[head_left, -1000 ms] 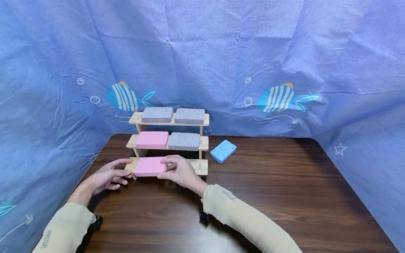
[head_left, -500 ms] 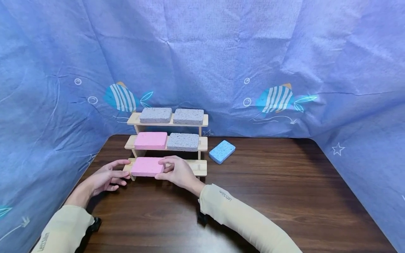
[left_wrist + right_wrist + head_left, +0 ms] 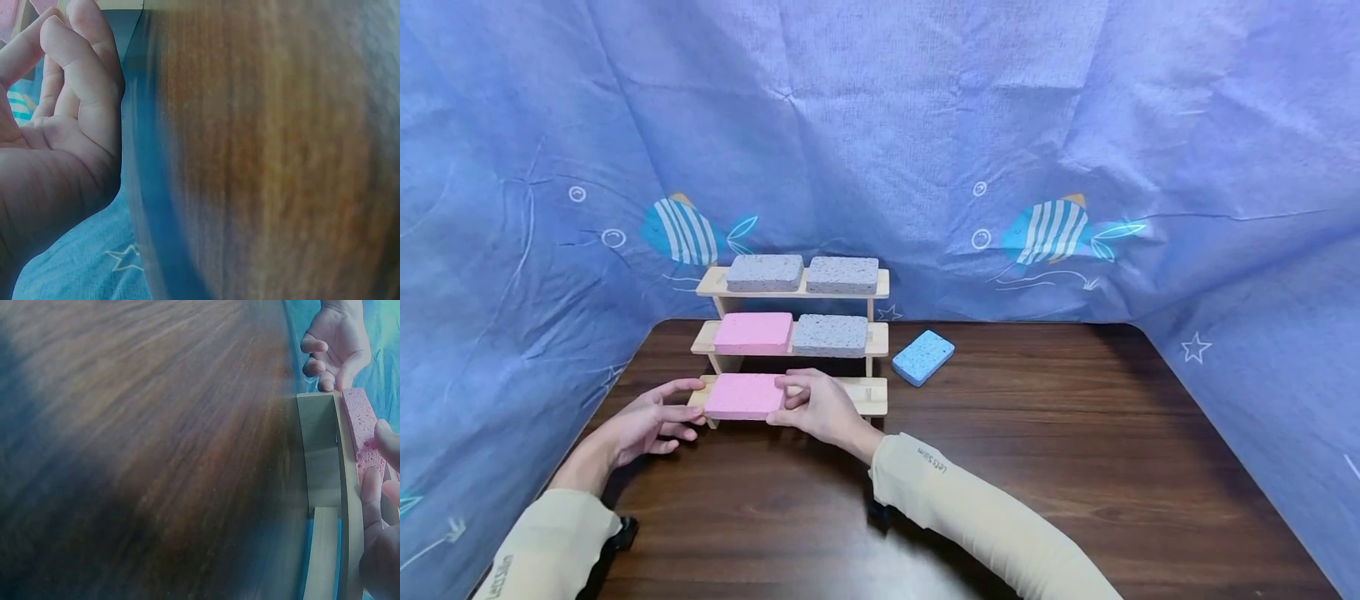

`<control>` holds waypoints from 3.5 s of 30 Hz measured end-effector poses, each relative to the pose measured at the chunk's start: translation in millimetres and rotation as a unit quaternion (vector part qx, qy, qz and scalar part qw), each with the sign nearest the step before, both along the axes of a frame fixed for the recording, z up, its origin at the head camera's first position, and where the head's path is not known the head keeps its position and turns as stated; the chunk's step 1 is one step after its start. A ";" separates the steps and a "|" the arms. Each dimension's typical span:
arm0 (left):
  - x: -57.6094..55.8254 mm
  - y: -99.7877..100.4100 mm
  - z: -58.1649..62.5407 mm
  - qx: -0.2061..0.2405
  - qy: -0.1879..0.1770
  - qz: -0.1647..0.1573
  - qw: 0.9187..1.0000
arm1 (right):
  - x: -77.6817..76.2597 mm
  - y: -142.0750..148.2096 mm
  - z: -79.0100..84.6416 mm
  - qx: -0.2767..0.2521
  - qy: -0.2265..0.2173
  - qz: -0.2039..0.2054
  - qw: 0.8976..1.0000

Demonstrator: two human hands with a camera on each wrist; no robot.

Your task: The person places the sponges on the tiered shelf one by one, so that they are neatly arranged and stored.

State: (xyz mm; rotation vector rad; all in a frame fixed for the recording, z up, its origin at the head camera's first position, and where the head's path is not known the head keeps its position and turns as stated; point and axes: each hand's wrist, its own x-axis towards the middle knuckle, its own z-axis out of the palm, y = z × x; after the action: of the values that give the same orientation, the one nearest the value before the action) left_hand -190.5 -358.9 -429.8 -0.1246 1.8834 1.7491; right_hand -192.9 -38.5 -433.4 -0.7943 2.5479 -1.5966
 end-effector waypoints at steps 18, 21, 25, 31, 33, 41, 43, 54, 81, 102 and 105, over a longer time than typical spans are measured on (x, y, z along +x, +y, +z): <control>1.2 0.7 -0.1 -0.001 0.002 -0.002 1.000 | -1.4 9.0 2.5 -0.081 -0.101 0.062 0.990; 1.3 -0.3 -1.9 0.002 0.000 -0.002 1.000 | 0.6 12.7 2.0 -0.093 -0.113 0.092 0.985; 1.2 -1.1 -1.7 0.001 -0.001 -0.002 1.000 | 5.7 24.8 7.4 -0.107 -0.129 0.126 0.978; 0.8 0.0 1.4 -0.001 0.002 -0.004 1.000 | 9.2 55.9 23.3 -0.099 -0.132 0.145 0.975; -0.1 0.4 1.5 -0.001 0.004 -0.006 1.000 | 9.6 66.6 26.6 -0.092 -0.115 0.154 0.977; 1.3 1.4 -0.2 0.005 0.006 -0.006 1.000 | 10.6 111.9 39.3 -0.054 -0.018 0.156 0.986; 1.2 1.5 -0.2 0.005 0.006 -0.006 1.000 | 7.9 125.0 42.6 -0.054 0.003 0.143 0.988; 0.1 1.7 -0.8 0.006 0.003 -0.002 1.000 | -31.2 199.8 43.5 0.118 0.219 0.038 0.968; 2.7 1.1 1.8 0.011 0.005 -0.003 1.000 | -86.7 234.2 5.4 0.188 0.112 -0.024 0.975; 2.5 1.4 2.2 0.012 0.005 0.004 1.000 | -89.8 238.6 -5.0 0.282 0.057 -0.002 0.958; 2.2 1.3 2.1 0.011 0.005 0.003 1.000 | -88.2 239.8 -3.2 0.288 0.055 -0.005 0.956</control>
State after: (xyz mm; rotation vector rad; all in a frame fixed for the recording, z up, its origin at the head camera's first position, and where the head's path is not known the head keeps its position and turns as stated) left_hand -188.3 -357.6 -427.7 -0.1126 1.8721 1.7778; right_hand -281.1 201.3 -436.7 -0.8088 2.8568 -0.7382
